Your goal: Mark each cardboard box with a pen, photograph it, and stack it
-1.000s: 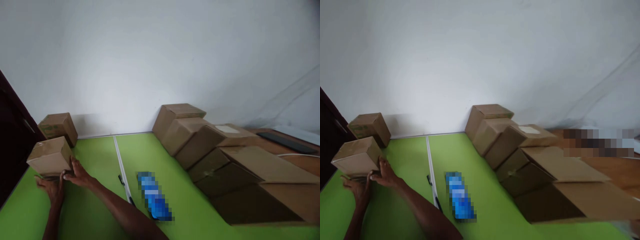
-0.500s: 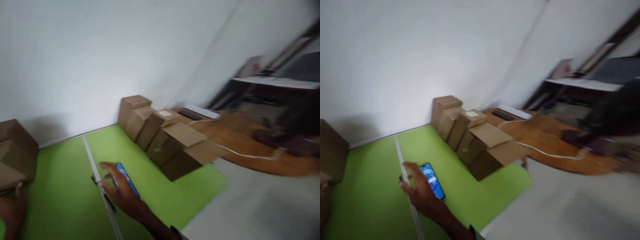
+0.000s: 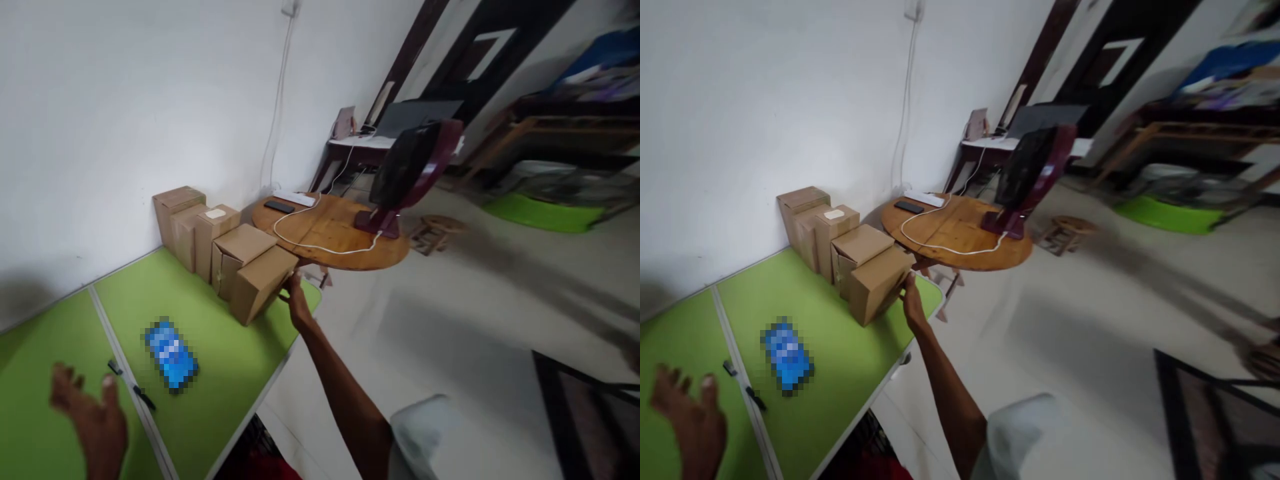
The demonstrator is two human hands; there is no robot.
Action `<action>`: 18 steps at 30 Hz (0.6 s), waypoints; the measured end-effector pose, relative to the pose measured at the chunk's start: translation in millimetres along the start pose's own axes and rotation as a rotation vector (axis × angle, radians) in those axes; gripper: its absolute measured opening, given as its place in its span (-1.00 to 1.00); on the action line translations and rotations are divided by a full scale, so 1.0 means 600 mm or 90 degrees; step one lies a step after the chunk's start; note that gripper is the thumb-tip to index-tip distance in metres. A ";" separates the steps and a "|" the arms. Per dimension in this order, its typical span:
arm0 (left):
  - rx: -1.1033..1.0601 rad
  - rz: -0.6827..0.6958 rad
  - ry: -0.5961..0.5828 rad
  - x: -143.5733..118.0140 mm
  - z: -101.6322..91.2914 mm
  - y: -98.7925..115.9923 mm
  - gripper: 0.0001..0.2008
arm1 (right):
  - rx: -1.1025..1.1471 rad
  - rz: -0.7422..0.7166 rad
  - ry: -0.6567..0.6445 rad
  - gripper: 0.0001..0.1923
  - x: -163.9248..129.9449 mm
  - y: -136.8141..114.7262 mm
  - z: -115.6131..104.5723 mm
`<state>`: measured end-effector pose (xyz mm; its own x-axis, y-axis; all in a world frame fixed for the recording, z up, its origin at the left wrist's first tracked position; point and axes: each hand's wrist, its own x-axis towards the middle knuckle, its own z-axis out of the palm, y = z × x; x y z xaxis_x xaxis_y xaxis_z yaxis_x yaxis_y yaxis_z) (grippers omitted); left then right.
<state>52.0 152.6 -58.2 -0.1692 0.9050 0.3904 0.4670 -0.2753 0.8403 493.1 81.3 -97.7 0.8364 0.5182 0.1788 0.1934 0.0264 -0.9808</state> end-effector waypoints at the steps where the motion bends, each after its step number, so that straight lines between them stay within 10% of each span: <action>1: -0.036 0.021 -0.066 -0.018 0.035 0.011 0.22 | 0.007 0.026 -0.029 0.30 -0.024 0.013 0.003; 6: -0.141 0.065 -0.374 -0.083 0.188 0.065 0.11 | 0.040 0.051 -0.133 0.27 -0.133 0.045 -0.010; 10: -0.198 0.066 -0.505 -0.087 0.235 0.096 0.10 | 0.043 0.014 -0.272 0.14 -0.165 0.025 -0.011; 18: -0.157 0.033 -0.429 -0.090 0.066 0.114 0.02 | 0.065 -0.060 -0.368 -0.27 -0.194 -0.104 -0.016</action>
<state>127.7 97.8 -36.7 0.4577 0.8703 0.1820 0.2373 -0.3169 0.9183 388.6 10.8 -56.8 0.3980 0.8903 0.2214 0.1791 0.1613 -0.9705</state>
